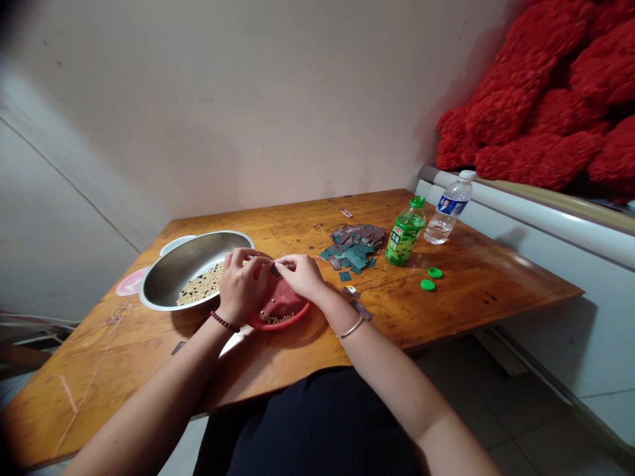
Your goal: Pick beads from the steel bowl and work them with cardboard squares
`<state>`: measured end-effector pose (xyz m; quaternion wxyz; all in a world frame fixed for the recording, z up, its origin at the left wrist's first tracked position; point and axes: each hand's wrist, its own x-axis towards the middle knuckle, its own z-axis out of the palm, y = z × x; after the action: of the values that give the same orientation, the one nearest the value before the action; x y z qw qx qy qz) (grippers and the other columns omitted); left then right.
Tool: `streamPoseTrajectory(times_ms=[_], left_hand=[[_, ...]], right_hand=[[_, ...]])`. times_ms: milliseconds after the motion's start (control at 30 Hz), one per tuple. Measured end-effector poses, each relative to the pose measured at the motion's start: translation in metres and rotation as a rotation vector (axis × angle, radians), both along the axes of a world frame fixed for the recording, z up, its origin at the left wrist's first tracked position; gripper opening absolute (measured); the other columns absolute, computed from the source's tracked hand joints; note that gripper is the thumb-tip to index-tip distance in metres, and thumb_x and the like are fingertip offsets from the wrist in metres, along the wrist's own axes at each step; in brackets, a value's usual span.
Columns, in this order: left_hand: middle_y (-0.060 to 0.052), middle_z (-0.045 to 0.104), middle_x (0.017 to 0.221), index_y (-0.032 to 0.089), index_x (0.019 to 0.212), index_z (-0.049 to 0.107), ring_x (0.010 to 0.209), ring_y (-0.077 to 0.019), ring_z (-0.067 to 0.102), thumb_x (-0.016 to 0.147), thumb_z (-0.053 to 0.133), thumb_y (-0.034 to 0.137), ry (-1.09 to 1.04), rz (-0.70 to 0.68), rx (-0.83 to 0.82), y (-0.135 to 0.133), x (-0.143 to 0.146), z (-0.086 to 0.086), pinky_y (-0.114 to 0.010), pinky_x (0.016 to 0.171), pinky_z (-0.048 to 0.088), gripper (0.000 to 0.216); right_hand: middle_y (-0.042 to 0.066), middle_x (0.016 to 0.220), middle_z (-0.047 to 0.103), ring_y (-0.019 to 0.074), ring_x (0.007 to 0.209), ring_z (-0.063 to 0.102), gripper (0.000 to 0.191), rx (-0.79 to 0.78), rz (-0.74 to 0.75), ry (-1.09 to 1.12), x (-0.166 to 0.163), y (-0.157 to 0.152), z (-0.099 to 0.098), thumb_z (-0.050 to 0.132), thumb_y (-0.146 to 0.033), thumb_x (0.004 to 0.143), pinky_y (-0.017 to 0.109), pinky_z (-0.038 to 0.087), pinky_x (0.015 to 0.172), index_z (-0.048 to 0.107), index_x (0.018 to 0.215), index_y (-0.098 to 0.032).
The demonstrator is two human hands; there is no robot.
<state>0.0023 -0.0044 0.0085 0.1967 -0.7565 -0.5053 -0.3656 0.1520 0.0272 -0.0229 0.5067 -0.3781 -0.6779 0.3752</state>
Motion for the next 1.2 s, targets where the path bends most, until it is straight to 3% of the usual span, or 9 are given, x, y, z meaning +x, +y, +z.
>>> streamPoseTrajectory(times_ms=[1200], left_hand=[[-0.008, 0.056, 0.095, 0.021, 0.083, 0.066, 0.092, -0.0215, 0.047, 0.083, 0.052, 0.025, 0.047, -0.04, 0.018, -0.0017, 0.001, 0.003, -0.036, 0.083, 0.041, 0.015]], right_hand=[[0.007, 0.096, 0.073, 0.0182, 0.089, 0.068, 0.02, 0.015, -0.008, -0.042, -0.0001, 0.0007, 0.0007, 0.054, -0.018, 0.084, 0.031, 0.053, 0.082, 0.07, 0.096, -0.018]])
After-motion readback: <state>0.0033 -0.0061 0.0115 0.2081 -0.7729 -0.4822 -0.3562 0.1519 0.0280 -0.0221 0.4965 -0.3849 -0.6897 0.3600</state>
